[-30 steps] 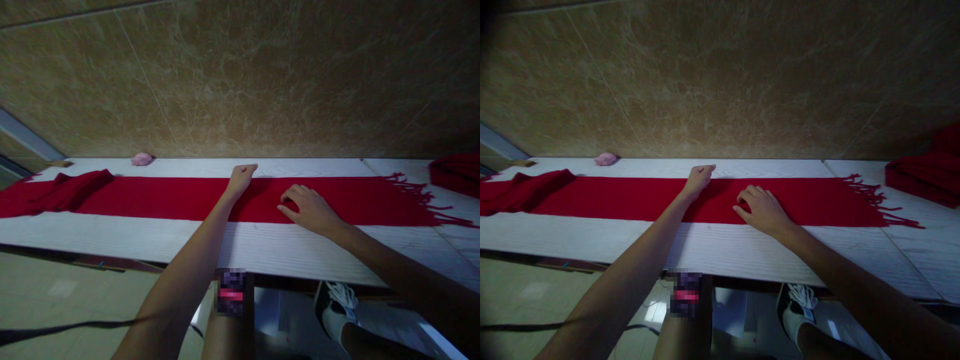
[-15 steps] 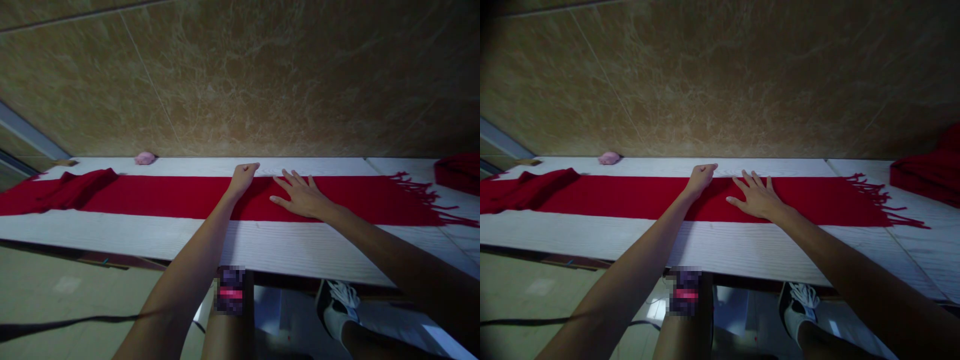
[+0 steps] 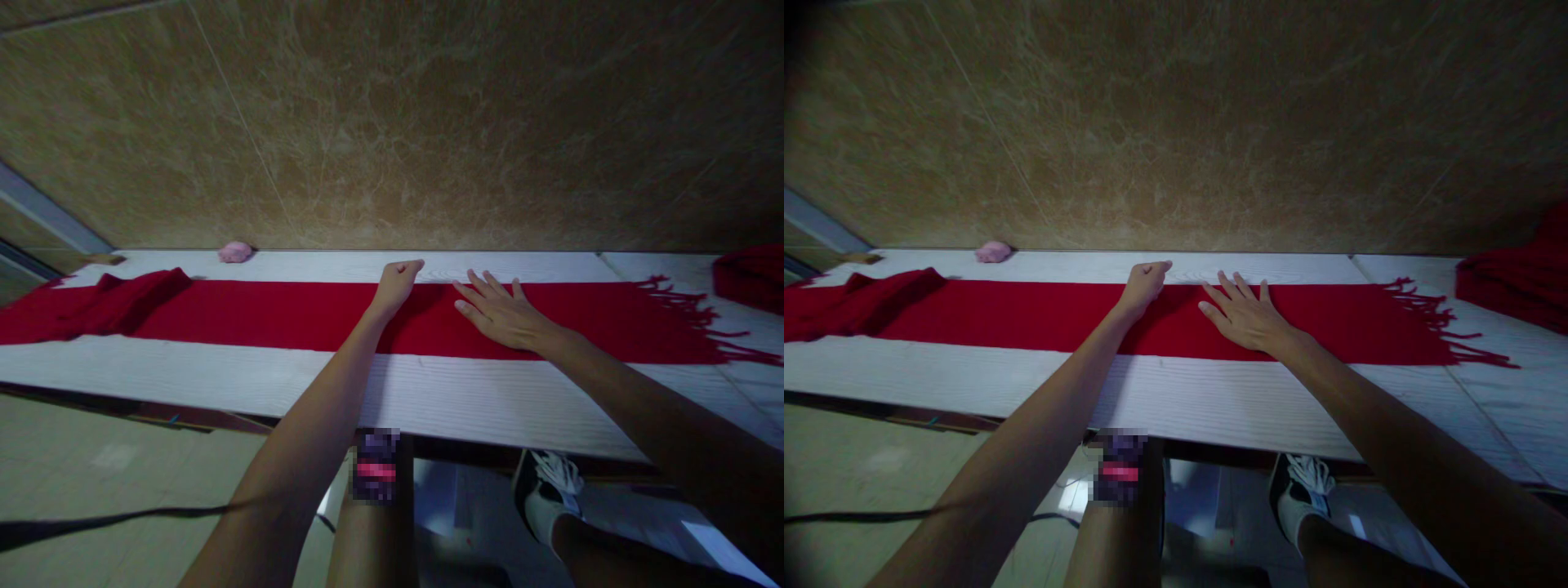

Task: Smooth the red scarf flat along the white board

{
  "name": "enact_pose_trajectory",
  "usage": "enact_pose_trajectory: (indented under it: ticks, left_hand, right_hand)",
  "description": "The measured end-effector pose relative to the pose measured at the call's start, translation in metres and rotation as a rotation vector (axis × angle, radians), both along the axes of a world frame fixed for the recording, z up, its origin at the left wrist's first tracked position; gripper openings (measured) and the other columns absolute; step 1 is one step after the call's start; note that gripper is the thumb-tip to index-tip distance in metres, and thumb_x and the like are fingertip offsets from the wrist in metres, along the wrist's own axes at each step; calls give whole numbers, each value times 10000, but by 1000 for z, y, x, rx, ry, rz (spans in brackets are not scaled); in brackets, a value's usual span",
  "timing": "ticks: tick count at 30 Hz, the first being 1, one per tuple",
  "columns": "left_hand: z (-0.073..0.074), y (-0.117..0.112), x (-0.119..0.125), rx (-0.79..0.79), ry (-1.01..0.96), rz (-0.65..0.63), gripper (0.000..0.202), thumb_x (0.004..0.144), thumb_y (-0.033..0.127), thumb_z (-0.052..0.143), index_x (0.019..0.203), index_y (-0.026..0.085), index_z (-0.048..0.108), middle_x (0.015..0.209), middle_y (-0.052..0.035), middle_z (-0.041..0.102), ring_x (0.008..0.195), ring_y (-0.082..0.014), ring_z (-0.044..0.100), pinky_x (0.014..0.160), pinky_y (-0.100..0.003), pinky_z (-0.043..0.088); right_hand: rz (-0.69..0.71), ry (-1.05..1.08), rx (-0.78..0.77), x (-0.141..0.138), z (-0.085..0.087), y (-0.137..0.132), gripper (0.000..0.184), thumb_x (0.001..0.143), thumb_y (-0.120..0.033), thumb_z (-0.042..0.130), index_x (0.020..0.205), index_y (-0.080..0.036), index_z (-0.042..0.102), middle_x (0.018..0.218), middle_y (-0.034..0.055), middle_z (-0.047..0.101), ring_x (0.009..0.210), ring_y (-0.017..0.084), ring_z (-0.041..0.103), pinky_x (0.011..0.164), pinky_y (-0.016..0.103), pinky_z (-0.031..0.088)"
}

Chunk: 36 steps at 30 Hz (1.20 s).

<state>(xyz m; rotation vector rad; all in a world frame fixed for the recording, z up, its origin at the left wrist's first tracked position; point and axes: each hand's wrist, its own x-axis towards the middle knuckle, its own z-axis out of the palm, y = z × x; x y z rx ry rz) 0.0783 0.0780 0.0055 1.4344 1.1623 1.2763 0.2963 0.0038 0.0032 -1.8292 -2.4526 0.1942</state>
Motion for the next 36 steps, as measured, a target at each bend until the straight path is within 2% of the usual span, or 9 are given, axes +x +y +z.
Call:
enact_pose_trajectory:
  ticks: [3,6,13,15,18,23,29,36]
  left_hand:
    - [-1,1,0,-17,-20,11,583,1013,219,659,528,239,336,524,86,245,515,-90,214,528,-294,159]
    - [-2,2,0,-23,-52,8,572,993,226,684,534,235,342,515,88,258,509,-83,218,519,-288,163]
    - [-1,-1,-1,-3,-17,-14,571,1020,239,652,550,252,329,539,80,258,519,-92,231,515,-296,182]
    - [0,-1,-1,0,-14,-18,575,1026,245,651,552,254,326,542,80,258,520,-92,233,516,-299,184]
    - [0,-1,-1,7,-14,-9,587,1028,225,646,543,248,318,532,83,248,516,-91,223,518,-300,176]
    - [0,-1,0,6,-16,-6,589,1023,210,645,533,243,320,520,84,246,503,-92,222,515,-290,165]
    - [0,0,0,11,-12,-3,595,1029,199,632,530,245,312,525,83,237,504,-90,216,513,-292,158]
    - [1,-1,1,-4,-18,-6,593,1024,216,651,537,242,314,534,81,239,506,-90,211,523,-295,158]
  right_hand:
    - [-10,-60,-52,3,-4,-1,791,1115,-684,217,1801,-295,285,1875,71,119,1711,418,86,1321,777,79]
    - [-19,-75,-41,2,-6,-3,825,1097,-721,242,1804,-297,275,1875,64,109,1712,416,89,1327,763,87]
    - [-30,-61,-30,1,8,-9,885,1088,-769,171,1804,-261,278,1875,106,95,1713,427,72,1318,777,102]
    - [-34,-64,-17,3,9,-10,896,1085,-776,205,1805,-248,275,1875,116,87,1713,435,60,1314,786,98]
    - [-50,-87,-43,7,6,-9,882,1082,-761,274,1802,-252,285,1872,109,121,1712,426,100,1321,773,101]
    - [-56,-68,-55,12,1,-7,858,1078,-762,260,1800,-298,291,1873,63,144,1713,405,101,1330,754,123]
    - [-48,-66,4,24,-4,-7,842,1077,-753,288,1783,-297,343,1861,79,212,1704,421,154,1319,773,145]
    - [-58,-49,61,36,-3,-6,845,1076,-767,253,1772,-302,369,1857,85,224,1698,434,179,1299,798,182]
